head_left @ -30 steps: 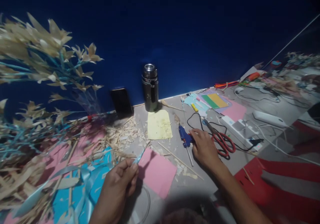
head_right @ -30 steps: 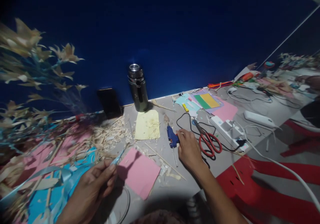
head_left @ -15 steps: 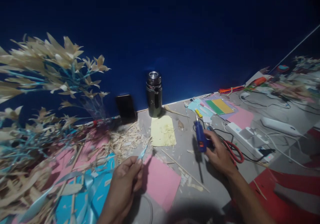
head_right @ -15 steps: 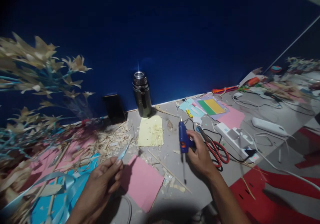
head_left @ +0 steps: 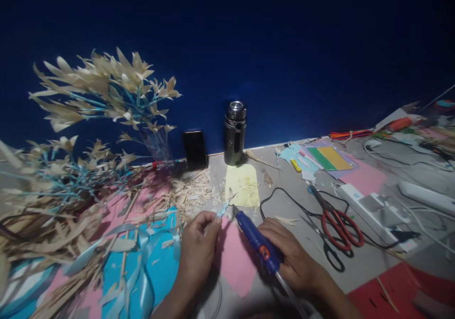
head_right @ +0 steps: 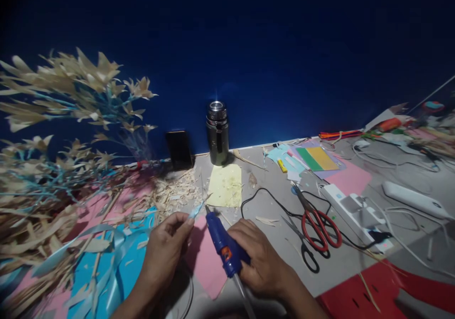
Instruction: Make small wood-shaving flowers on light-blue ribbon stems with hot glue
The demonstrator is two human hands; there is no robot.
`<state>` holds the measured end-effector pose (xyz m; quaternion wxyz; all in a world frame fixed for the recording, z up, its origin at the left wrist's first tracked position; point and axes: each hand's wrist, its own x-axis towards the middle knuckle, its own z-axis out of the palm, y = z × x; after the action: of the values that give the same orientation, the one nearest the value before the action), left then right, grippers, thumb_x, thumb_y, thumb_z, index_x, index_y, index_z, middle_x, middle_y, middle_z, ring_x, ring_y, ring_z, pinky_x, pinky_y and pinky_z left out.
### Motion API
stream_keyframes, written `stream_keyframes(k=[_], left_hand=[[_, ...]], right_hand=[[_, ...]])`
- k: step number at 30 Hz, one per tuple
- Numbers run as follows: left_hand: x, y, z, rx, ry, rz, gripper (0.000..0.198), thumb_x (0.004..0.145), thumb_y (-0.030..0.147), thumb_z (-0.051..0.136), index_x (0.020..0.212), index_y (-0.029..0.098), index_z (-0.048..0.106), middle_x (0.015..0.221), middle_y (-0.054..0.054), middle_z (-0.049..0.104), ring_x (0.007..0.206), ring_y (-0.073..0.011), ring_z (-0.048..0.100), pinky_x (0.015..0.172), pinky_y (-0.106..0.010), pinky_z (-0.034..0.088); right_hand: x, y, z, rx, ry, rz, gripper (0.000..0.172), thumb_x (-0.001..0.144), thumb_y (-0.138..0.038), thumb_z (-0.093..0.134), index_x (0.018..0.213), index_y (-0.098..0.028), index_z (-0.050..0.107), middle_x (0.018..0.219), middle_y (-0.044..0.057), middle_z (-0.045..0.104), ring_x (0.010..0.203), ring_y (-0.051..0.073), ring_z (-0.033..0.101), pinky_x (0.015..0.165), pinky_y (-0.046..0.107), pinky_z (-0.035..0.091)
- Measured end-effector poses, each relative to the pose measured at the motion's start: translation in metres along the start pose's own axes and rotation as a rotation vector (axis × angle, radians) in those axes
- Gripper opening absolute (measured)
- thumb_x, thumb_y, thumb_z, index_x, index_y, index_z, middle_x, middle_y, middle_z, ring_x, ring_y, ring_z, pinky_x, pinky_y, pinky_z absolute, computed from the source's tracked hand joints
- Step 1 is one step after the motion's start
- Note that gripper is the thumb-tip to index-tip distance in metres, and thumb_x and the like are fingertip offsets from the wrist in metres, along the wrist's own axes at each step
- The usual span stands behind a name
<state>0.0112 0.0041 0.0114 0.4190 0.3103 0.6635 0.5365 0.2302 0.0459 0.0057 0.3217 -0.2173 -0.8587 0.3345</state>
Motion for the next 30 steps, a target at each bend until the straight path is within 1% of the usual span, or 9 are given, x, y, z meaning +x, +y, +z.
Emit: stream_keyframes(k=[5,8,10,12,16,20,24,28,30], left_hand=[[-0.0018,-0.0003,-0.0008,0.129,0.054,0.152,0.023,0.079,0.042,0.071,0.072,0.020,0.066,0.063,-0.001,0.063,0.058,-0.0182,0.054,0.052,-0.026,0.040],[-0.0030,-0.0004,-0.0010,0.181,0.052,0.223,0.019,0.081,0.037,0.068,0.071,0.021,0.067,0.067,-0.003,0.065,0.066,-0.0221,0.058,0.061,-0.029,0.043],[-0.0037,-0.0002,-0.0012,0.196,0.051,0.252,0.017,0.082,0.035,0.068,0.071,0.022,0.066,0.068,-0.003,0.066,0.069,-0.0232,0.058,0.066,-0.030,0.043],[-0.0044,0.0000,-0.0016,0.206,0.052,0.266,0.016,0.083,0.033,0.067,0.071,0.022,0.066,0.069,-0.002,0.066,0.069,-0.0232,0.058,0.069,-0.031,0.043],[-0.0053,-0.0010,-0.0024,0.235,0.050,0.292,0.016,0.084,0.032,0.066,0.072,0.023,0.066,0.070,-0.001,0.066,0.069,-0.0226,0.058,0.070,-0.030,0.042],[-0.0047,-0.0029,-0.0034,0.275,0.033,0.308,0.017,0.086,0.031,0.064,0.071,0.023,0.064,0.070,-0.001,0.066,0.070,-0.0226,0.058,0.069,-0.030,0.041],[-0.0038,-0.0035,-0.0038,0.267,0.031,0.305,0.016,0.086,0.032,0.065,0.072,0.023,0.065,0.071,-0.002,0.067,0.071,-0.0231,0.059,0.070,-0.031,0.041],[-0.0042,-0.0019,-0.0032,0.247,0.031,0.295,0.017,0.085,0.031,0.065,0.070,0.023,0.065,0.069,-0.002,0.066,0.070,-0.0235,0.058,0.070,-0.031,0.041],[-0.0047,-0.0010,-0.0030,0.242,0.024,0.292,0.017,0.085,0.031,0.065,0.070,0.023,0.065,0.069,-0.002,0.066,0.070,-0.0232,0.058,0.070,-0.031,0.041]], right_hand=[[0.0036,-0.0020,0.0046,0.013,-0.057,0.027,0.019,0.096,-0.025,0.046,0.109,-0.019,0.058,0.097,0.009,0.064,0.087,0.025,0.055,0.080,0.040,0.044],[0.0037,-0.0007,0.0060,0.015,-0.052,0.029,0.020,0.094,-0.025,0.047,0.109,-0.019,0.058,0.096,0.009,0.063,0.086,0.025,0.054,0.079,0.040,0.045],[0.0031,0.0012,0.0065,0.007,-0.031,0.032,0.019,0.093,-0.023,0.046,0.108,-0.020,0.059,0.094,0.008,0.063,0.084,0.025,0.054,0.079,0.040,0.045],[0.0024,0.0027,0.0065,-0.003,-0.019,0.035,0.018,0.093,-0.023,0.046,0.106,-0.020,0.059,0.094,0.008,0.063,0.084,0.025,0.055,0.079,0.040,0.044],[0.0015,0.0030,0.0059,0.010,-0.039,0.027,0.018,0.095,-0.025,0.047,0.108,-0.020,0.059,0.095,0.008,0.064,0.085,0.024,0.055,0.079,0.039,0.044],[0.0012,0.0027,0.0050,0.005,-0.005,0.030,0.017,0.095,-0.024,0.045,0.106,-0.019,0.057,0.094,0.009,0.063,0.084,0.024,0.055,0.078,0.039,0.044],[-0.0002,0.0043,0.0047,0.024,-0.049,0.037,0.019,0.097,-0.027,0.044,0.107,-0.020,0.058,0.094,0.008,0.064,0.084,0.024,0.055,0.079,0.039,0.044],[-0.0027,0.0071,0.0052,0.026,-0.024,0.039,0.016,0.097,-0.027,0.043,0.101,-0.020,0.058,0.089,0.007,0.061,0.082,0.024,0.054,0.076,0.038,0.044],[-0.0034,0.0074,0.0057,0.031,-0.036,0.052,0.015,0.098,-0.027,0.044,0.099,-0.020,0.058,0.088,0.007,0.061,0.081,0.023,0.054,0.077,0.038,0.044]])
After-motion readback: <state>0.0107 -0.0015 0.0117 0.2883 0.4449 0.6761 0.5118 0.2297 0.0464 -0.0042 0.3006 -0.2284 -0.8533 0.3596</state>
